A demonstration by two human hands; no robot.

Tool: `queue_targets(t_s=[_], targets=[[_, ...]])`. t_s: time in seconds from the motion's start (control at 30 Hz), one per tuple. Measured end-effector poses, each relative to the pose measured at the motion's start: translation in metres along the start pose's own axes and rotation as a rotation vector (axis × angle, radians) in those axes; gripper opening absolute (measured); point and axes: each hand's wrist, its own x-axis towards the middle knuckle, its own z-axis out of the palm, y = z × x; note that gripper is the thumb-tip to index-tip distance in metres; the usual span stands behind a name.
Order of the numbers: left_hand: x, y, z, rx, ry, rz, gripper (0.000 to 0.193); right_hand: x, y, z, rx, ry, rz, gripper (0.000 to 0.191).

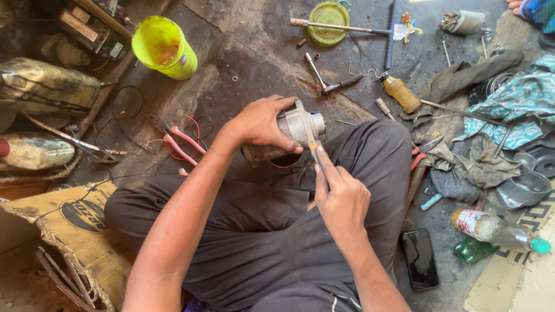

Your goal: The person uses a metal rod to rotate the shaft of a small electric motor held in their left hand. They then use a metal file to scrape and smooth the outer casing of the motor while rotating it by hand.

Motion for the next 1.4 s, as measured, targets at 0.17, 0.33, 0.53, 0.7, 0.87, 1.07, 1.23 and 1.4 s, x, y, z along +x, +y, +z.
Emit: queue_targets(t_s=[0.17, 0.33, 0.53, 0.7, 0.87, 1.07, 1.23, 1.4], targets=[[-0.001, 0.001, -0.001, -0.005, -0.027, -0.058, 0.118, 0.005, 0.001, 0.002, -0.057, -0.012, -0.027, 0.04], [0.0, 0.002, 0.001, 0.032, 0.012, -0.033, 0.119, 0.01, 0.005, -0.001, -0.093, 0.018, -0.102, 0.036], [-0.002, 0.003, 0.001, 0.063, 0.02, -0.048, 0.117, 0.016, 0.008, -0.009, -0.143, -0.03, -0.16, 0.035], [-0.005, 0.007, 0.009, 0.111, 0.061, -0.055, 0.114, 0.021, 0.008, -0.013, -0.104, -0.042, -0.177, 0.032], [-0.009, 0.009, 0.014, 0.159, 0.123, -0.035, 0.113, 0.025, 0.006, -0.018, -0.105, -0.093, -0.132, 0.033], [-0.007, 0.013, 0.019, 0.175, 0.119, -0.035, 0.114, 0.029, 0.004, -0.02, -0.061, -0.108, -0.097, 0.03], [-0.012, 0.019, 0.018, 0.194, 0.16, -0.04, 0.115, 0.034, 0.002, -0.017, -0.095, -0.117, -0.069, 0.028], [-0.016, 0.027, 0.02, 0.211, 0.136, -0.062, 0.112, 0.04, 0.003, -0.018, -0.088, -0.13, -0.095, 0.025]])
